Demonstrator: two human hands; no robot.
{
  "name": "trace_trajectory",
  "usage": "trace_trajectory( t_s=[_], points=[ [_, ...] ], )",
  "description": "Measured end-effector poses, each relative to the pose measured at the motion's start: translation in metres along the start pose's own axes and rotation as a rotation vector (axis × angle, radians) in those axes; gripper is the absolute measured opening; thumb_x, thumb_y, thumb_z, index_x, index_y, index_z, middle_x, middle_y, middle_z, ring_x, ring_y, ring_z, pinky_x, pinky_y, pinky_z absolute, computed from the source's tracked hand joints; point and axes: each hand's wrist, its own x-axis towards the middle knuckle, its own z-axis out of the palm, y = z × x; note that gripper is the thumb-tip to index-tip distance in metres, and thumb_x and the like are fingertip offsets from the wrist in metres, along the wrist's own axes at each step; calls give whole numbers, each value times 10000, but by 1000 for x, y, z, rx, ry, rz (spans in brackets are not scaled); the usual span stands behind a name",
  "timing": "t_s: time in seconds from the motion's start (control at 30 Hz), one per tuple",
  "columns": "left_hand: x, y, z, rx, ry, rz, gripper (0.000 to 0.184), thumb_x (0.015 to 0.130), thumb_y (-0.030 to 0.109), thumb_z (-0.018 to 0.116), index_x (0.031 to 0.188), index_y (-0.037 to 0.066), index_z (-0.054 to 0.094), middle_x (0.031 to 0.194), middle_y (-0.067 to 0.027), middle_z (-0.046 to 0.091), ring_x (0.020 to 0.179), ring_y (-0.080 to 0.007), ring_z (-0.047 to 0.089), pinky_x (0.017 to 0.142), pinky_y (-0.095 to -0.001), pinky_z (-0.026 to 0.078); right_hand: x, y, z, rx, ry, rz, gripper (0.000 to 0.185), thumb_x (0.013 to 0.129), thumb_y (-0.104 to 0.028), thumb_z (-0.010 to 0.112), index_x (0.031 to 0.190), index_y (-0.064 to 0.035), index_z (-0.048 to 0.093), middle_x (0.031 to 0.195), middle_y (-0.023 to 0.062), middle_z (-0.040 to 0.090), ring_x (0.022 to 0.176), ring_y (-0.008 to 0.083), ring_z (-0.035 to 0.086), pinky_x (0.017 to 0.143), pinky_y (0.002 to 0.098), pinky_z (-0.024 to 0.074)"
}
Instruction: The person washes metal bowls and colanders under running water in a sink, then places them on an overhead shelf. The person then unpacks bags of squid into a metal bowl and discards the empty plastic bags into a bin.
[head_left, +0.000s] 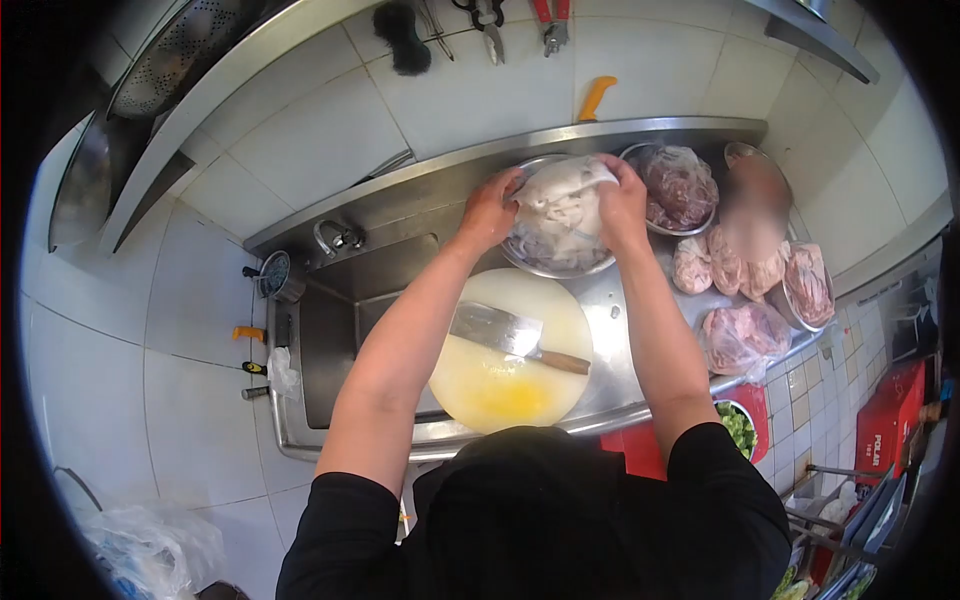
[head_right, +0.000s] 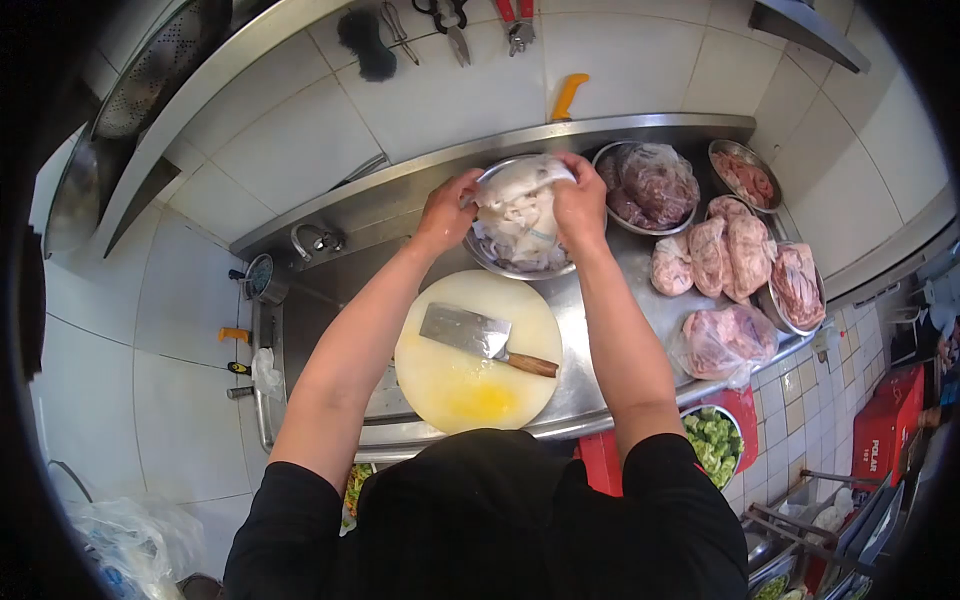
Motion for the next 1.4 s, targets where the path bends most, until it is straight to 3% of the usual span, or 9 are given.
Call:
trace_trajectory(
  t_s=[0.1, 0.37, 0.67, 0.83, 1.07, 1.17, 1.23, 1.3, 1.4],
  points=[
    [7, -22, -1, 133, 92, -98, 678, 775, 52, 666, 1385, 124, 381, 1267, -154, 518, 1086, -270, 586, 908, -369, 479, 17, -5, 17, -246, -84, -222, 398, 739, 89, 443, 1101, 29, 597, 1020, 111, 635, 941, 173, 584, 862, 256, 442],
    [-84, -55, -41, -332, 252, -515, 633, 779, 147, 725, 1333, 72, 427, 1263, -164, 513, 1022, -242, 618, 842, -330, 498, 70, 35, 3, -338, -431, 127, 295, 833, -67, 507, 1097, -50, 638, 998, 47, 622, 777, 81, 535, 702, 238, 473],
    [-189, -45, -78, -602, 386, -567, 356, 875, 132, 632, 1203, 27, 544, 1141, -110, 576, 926, -176, 603, 805, -298, 495, 71, 172, 0, -1369, -299, -345, 444, 845, -430, 573, 967, -17, 682, 912, 177, 687, 929, 363, 639, 841, 457, 478],
    [-254, -39, -110, -732, 504, -600, 295, 888, 130, 614, 1163, 33, 570, 1067, -84, 609, 914, -157, 602, 804, -289, 494, 94, 124, 11, -1053, -272, -112, 349, 862, -328, 585, 960, -11, 693, 869, 184, 684, 797, 280, 647, 731, 419, 462],
    [-283, -26, -115, -784, 615, -647, 224, 901, 158, 615, 1099, 56, 588, 1013, -49, 627, 839, -121, 592, 789, -273, 481, 101, -7, 53, -875, -284, -608, 296, 856, -292, 606, 937, -20, 690, 853, 183, 680, 808, 286, 664, 731, 373, 495],
    [-275, -15, -109, -794, 582, -599, 218, 905, 158, 608, 1098, 57, 588, 1013, -52, 626, 838, -122, 591, 791, -279, 483, 79, -27, 53, -829, -91, -468, 277, 860, -307, 582, 955, -74, 697, 912, 156, 682, 903, 315, 644, 793, 388, 496],
    [-269, -8, -98, -797, 546, -584, 217, 907, 160, 605, 1097, 57, 588, 1012, -53, 625, 838, -123, 591, 792, -281, 484, 73, -6, 48, -871, -123, -842, 244, 858, -273, 575, 961, -86, 693, 936, 157, 674, 920, 330, 629, 814, 398, 492],
    [-264, -3, -92, -811, 496, -555, 219, 905, 163, 605, 1094, 55, 586, 1014, -60, 623, 840, -125, 592, 798, -287, 487, 52, 22, 42, -887, -219, -458, 218, 855, -231, 576, 947, -68, 688, 956, 153, 670, 926, 339, 617, 821, 410, 489],
    [-245, 12, -78, -789, 398, -510, 259, 894, 152, 610, 1127, 47, 573, 1033, -72, 618, 851, -134, 595, 808, -287, 484, -2, 19, 46, -806, -207, -478, 205, 867, -221, 592, 957, -60, 681, 958, 154, 666, 915, 326, 616, 798, 396, 489]
  ],
)
